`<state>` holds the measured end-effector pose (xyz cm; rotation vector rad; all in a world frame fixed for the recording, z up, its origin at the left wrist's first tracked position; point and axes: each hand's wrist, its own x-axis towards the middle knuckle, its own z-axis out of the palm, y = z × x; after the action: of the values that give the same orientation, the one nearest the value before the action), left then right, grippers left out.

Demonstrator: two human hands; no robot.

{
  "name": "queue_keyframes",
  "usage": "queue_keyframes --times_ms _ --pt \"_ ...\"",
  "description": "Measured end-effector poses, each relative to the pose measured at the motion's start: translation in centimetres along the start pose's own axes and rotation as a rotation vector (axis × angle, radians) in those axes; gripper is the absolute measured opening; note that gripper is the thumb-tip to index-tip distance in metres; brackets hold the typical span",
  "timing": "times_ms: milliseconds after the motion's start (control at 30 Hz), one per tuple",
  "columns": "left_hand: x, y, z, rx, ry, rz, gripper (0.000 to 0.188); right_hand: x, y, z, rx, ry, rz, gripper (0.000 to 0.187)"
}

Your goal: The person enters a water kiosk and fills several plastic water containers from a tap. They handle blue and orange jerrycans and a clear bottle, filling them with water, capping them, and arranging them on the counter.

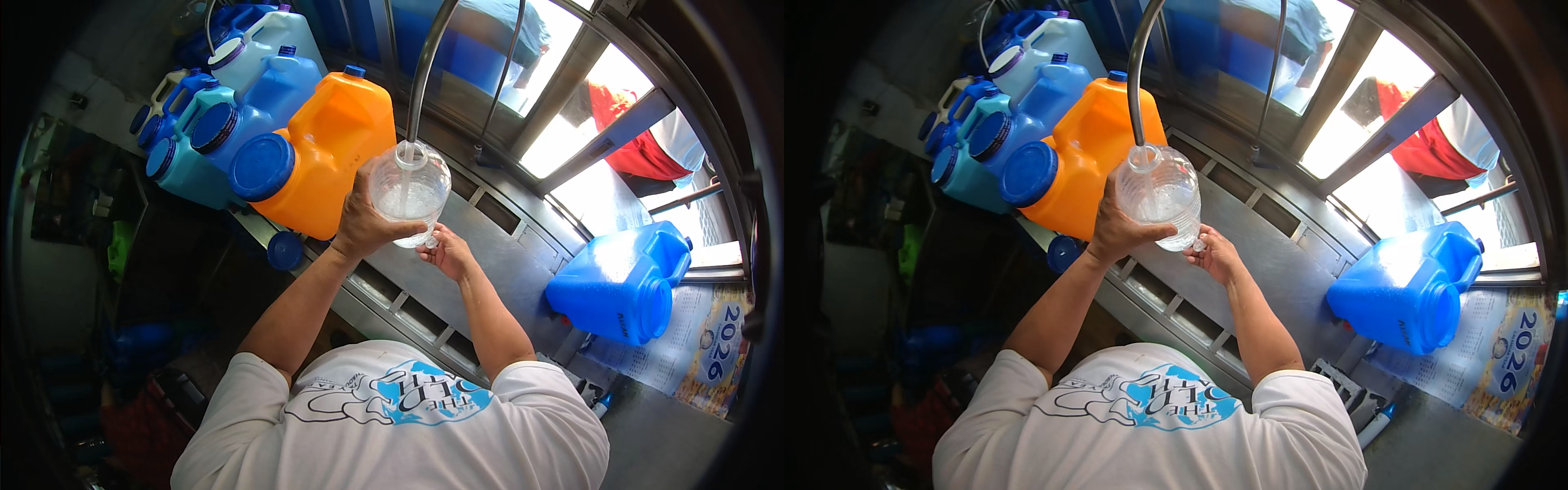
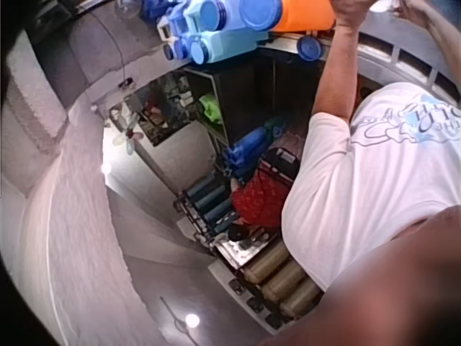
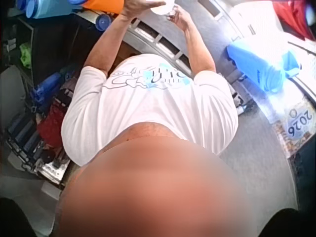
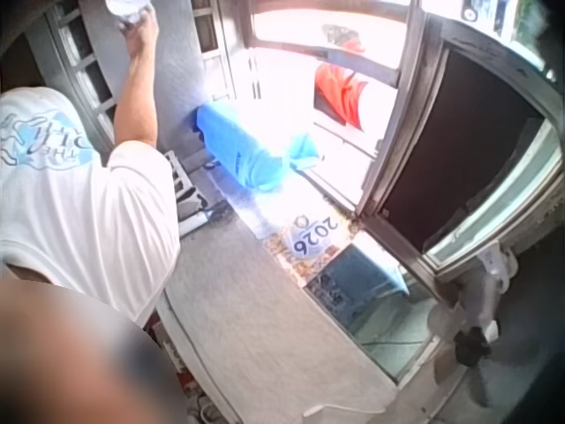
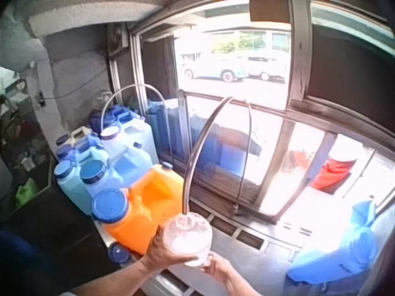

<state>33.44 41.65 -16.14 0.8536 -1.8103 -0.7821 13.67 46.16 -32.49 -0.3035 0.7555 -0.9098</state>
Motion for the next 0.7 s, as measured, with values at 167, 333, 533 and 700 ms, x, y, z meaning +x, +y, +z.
queue_keyframes --times_ms 167,333,533,700 --pt "0.0 0.3 -0.1 0.03 -0.011 -0.006 0.104 0.3 0.5 -0.3 0.018 -0.032 -0.014 0.043" --pt "0.1 0.2 -0.1 0.009 -0.024 -0.003 0.108 -0.1 0.8 -0.3 0.033 -0.038 -0.039 0.045" --pt "0.6 0.4 -0.2 -0.037 -0.053 0.023 0.113 -0.9 0.4 0.5 0.018 -0.013 -0.058 0.044" --pt "0.7 0.6 -0.2 -0.054 -0.054 0.035 0.118 -1.1 0.1 0.8 0.006 -0.007 -0.057 0.044"
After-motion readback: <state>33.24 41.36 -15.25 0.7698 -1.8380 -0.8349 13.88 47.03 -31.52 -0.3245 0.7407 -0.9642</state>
